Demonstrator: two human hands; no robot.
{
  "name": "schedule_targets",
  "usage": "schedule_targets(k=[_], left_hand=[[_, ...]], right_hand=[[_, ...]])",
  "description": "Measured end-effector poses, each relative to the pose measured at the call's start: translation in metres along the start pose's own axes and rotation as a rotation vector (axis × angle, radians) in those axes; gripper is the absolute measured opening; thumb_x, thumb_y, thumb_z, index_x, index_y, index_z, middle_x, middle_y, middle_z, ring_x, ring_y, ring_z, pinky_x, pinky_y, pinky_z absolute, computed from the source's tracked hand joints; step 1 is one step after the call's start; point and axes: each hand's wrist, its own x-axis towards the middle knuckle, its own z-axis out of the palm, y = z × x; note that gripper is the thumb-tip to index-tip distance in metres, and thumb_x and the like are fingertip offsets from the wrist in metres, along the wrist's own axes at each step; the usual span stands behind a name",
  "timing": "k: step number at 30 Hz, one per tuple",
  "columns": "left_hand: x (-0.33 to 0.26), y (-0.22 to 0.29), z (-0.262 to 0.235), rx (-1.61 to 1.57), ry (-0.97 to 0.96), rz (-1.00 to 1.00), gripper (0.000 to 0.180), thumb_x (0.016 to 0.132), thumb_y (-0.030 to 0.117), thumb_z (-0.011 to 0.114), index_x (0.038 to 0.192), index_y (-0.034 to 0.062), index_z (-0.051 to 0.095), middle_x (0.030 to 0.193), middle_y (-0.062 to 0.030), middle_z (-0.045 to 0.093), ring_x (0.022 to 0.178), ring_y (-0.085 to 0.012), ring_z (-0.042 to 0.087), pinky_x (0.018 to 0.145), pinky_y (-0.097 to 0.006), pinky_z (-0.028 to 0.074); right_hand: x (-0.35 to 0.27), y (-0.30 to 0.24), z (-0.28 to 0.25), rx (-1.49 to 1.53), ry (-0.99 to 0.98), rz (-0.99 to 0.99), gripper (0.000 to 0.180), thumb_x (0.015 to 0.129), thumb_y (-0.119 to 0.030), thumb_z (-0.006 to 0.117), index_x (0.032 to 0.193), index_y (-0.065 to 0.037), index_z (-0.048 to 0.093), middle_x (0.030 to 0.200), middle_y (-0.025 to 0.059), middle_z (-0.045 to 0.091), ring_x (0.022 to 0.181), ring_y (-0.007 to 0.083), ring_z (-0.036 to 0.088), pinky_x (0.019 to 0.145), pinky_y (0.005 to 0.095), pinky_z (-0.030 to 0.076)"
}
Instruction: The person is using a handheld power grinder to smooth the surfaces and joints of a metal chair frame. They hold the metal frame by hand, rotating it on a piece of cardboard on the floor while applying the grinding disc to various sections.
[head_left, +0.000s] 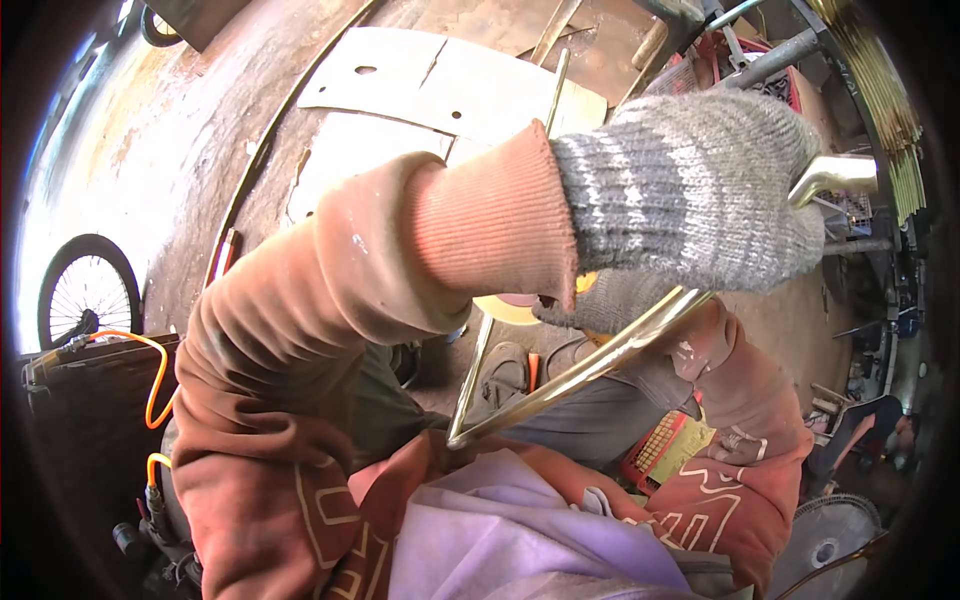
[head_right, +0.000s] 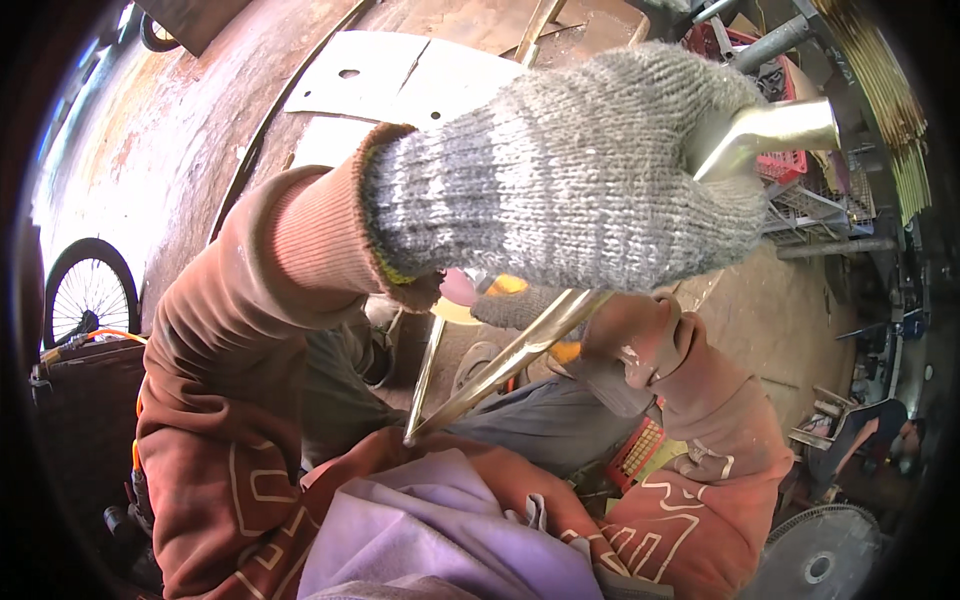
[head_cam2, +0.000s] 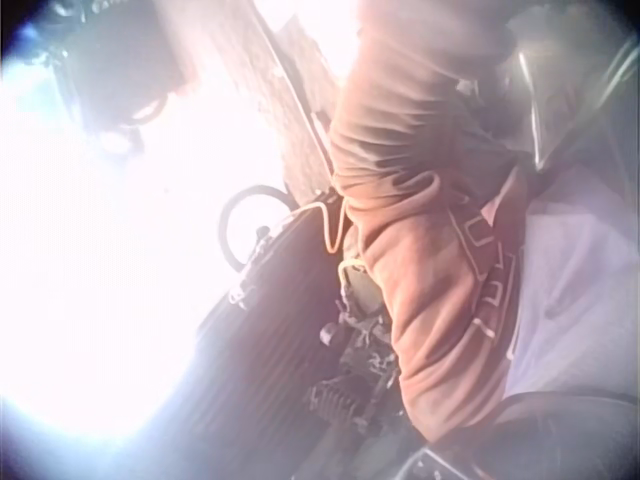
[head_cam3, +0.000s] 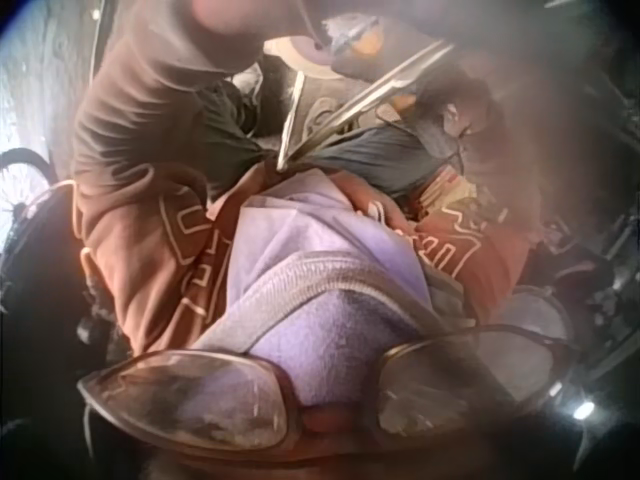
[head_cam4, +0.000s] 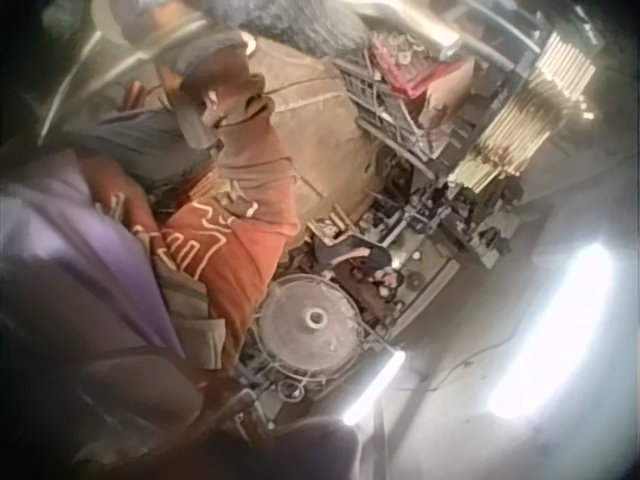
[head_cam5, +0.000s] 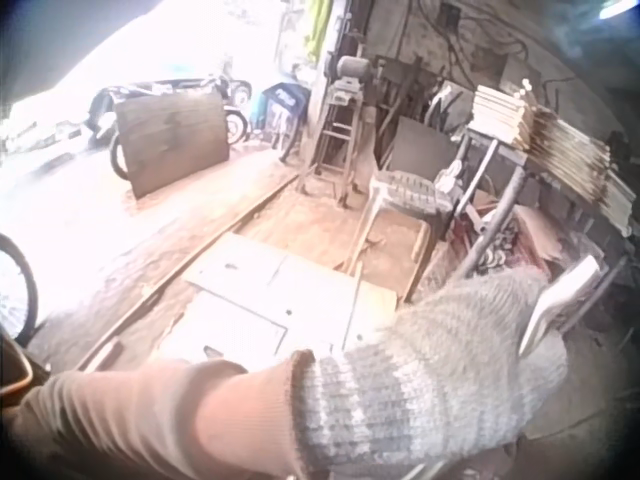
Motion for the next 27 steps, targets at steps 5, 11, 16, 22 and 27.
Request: schedule_targets(k=[5,11,16,22,27], left_hand=[[-0.002,0.007,-0.011,0.088,-0.027,-0.012,0.046,0.088,0.042,0.062,0.099,-0.0025,0.073,0.092,-0.0225,0.072,0.092,-0.0367,0.071,0.086,-0.048,0.056],[0.001,0.012,-0.021,0.078,-0.113,-0.132,0.042,0.09,0.04,0.064,0.103,0.0004,0.072,0.092,-0.0183,0.071,0.089,-0.0324,0.07,0.083,-0.044,0.055],[0.008,0.029,-0.043,-0.071,-0.214,-0.313,0.036,0.093,0.035,0.066,0.106,0.0024,0.07,0.088,-0.0125,0.069,0.083,-0.0257,0.067,0.076,-0.039,0.054],[0.015,0.058,-0.082,-0.298,-0.239,-0.36,0.02,0.099,0.022,0.067,0.104,0.0026,0.067,0.075,-0.001,0.063,0.066,-0.0102,0.061,0.058,-0.026,0.052],[0.014,0.05,-0.086,-0.333,-0.192,-0.384,0.023,0.098,0.024,0.071,0.104,0.002,0.066,0.075,-0.0025,0.065,0.064,-0.0092,0.061,0.056,-0.025,0.052]], right_hand=[[0.008,-0.015,0.005,-0.004,-0.036,-0.052,0.064,0.08,-0.026,0.087,0.13,-0.001,0.057,0.113,0.01,0.071,0.104,0.0177,0.067,0.093,0.034,0.054],[0.007,-0.005,0.006,-0.014,0.001,0.019,0.066,0.078,-0.026,0.089,0.13,-0.001,0.057,0.113,0.0105,0.071,0.105,0.0173,0.067,0.094,0.0338,0.054],[0.023,-0.007,0.019,-0.001,-0.025,-0.024,0.067,0.077,-0.026,0.09,0.129,-0.001,0.056,0.113,0.0109,0.07,0.105,0.017,0.066,0.094,0.0336,0.054],[0.041,-0.004,0.023,-0.006,0.055,-0.012,0.069,0.075,-0.025,0.091,0.129,0.0,0.056,0.113,0.0115,0.07,0.105,0.0166,0.066,0.094,0.0334,0.054],[0.028,-0.007,0.022,0.044,0.142,0.12,0.07,0.074,-0.025,0.093,0.128,0.0,0.056,0.113,0.0119,0.07,0.106,0.0162,0.066,0.095,0.0332,0.054]])
